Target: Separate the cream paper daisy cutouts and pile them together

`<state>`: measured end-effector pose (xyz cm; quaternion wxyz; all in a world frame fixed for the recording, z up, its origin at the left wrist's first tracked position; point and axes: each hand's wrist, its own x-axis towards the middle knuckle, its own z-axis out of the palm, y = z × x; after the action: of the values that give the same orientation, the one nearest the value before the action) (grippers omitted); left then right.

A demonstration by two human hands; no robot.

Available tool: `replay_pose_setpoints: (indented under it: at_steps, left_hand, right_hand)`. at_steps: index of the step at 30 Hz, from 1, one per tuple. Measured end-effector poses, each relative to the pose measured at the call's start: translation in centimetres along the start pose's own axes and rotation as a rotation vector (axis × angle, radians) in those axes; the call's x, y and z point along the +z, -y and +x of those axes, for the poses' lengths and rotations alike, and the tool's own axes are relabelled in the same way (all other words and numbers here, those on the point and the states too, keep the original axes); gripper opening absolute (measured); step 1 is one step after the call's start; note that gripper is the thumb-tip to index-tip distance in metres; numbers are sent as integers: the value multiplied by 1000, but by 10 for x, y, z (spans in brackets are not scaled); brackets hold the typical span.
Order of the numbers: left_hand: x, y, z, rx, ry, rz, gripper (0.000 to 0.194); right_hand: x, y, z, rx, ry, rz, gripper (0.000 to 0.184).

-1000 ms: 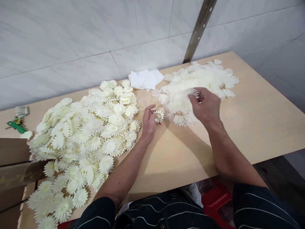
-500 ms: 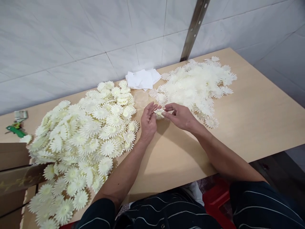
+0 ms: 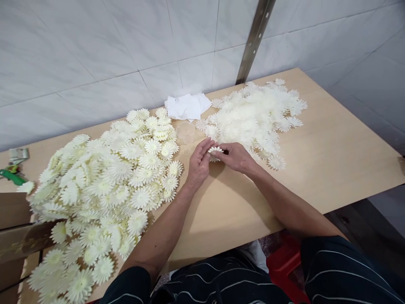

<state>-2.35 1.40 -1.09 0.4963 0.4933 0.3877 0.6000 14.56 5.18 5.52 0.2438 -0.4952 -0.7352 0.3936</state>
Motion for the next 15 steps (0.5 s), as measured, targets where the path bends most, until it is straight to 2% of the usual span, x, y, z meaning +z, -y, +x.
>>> replay_pose_setpoints:
  at_steps: [3, 6, 11, 15]
  left_hand:
    - [1, -2, 0, -27, -17, -34, 56]
    - [1, -3, 0, -73, -91, -75, 54]
    - [2, -6, 2, -159, -188, -160, 49]
    - [7, -11, 2, -175, -199, -168, 51]
  right_hand:
    - [-5, 0, 0, -28, -15, -27, 52]
    - [-12, 2, -1, -2, -21, 2, 58]
    - [-17, 7, -4, 100, -2, 200, 53]
    - [-16, 9, -3, 130, -23, 212, 52]
